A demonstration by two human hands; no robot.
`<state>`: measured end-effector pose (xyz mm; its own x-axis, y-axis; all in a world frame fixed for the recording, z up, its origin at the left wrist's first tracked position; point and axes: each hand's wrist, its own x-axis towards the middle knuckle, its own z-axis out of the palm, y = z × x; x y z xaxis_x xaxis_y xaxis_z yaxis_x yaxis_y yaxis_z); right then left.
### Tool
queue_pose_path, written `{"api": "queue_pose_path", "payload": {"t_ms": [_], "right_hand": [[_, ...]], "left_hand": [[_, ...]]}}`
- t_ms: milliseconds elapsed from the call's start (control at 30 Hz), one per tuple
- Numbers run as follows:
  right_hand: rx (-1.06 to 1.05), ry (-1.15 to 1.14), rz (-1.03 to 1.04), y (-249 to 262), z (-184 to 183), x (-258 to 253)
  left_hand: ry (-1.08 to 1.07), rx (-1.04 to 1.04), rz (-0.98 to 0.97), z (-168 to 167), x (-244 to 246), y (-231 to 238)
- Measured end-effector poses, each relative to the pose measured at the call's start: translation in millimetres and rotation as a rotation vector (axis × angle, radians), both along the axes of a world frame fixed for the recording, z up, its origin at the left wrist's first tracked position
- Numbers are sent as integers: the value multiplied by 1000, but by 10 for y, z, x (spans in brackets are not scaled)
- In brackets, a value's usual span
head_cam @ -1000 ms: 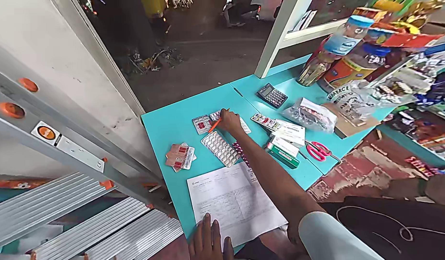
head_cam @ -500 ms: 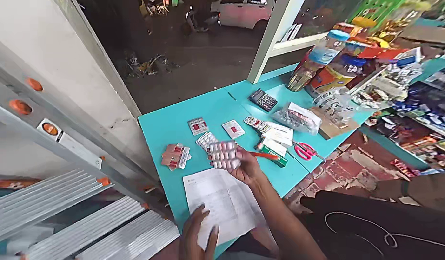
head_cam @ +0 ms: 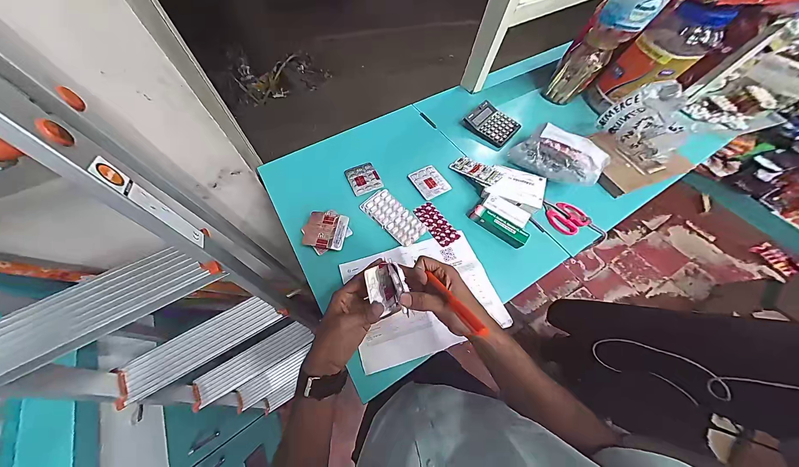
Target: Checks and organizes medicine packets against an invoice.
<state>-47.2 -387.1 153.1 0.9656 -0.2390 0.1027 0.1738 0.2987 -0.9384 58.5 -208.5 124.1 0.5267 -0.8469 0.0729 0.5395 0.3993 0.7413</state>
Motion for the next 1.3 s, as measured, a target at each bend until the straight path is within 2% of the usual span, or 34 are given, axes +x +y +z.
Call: {"api": "queue_pose_path", "payload": {"t_ms": [133,267,633,733,867,1000,1100,1233,1300], "right_hand": [[27,10,2,6,3,-13],[49,17,5,13,-4,-14],[92,19,30,40,1,-64],[106,14,33,53,-11,-72],[69,42,-5,109,-23,-72],[-12,50,-3,127,-68,-81],[17,16,21,79,-93,-89],[115,59,-25,52,-38,-94],[116,61,-26,43,-33,-97]], "left_hand": [[158,-68,-39,-108,32,53],[221,-55,-21,-124,27,75],[263,-70,-13,-129,-7,100],[143,-19,17,-74,-48,99],[-251,199,105,110,-175,48],[-323,291,129,168,-207,24],[-226,193,60,120,-145,59],[109,-25,12,-7,-62,111],[172,-119,-40,-92,-15,124]]}}
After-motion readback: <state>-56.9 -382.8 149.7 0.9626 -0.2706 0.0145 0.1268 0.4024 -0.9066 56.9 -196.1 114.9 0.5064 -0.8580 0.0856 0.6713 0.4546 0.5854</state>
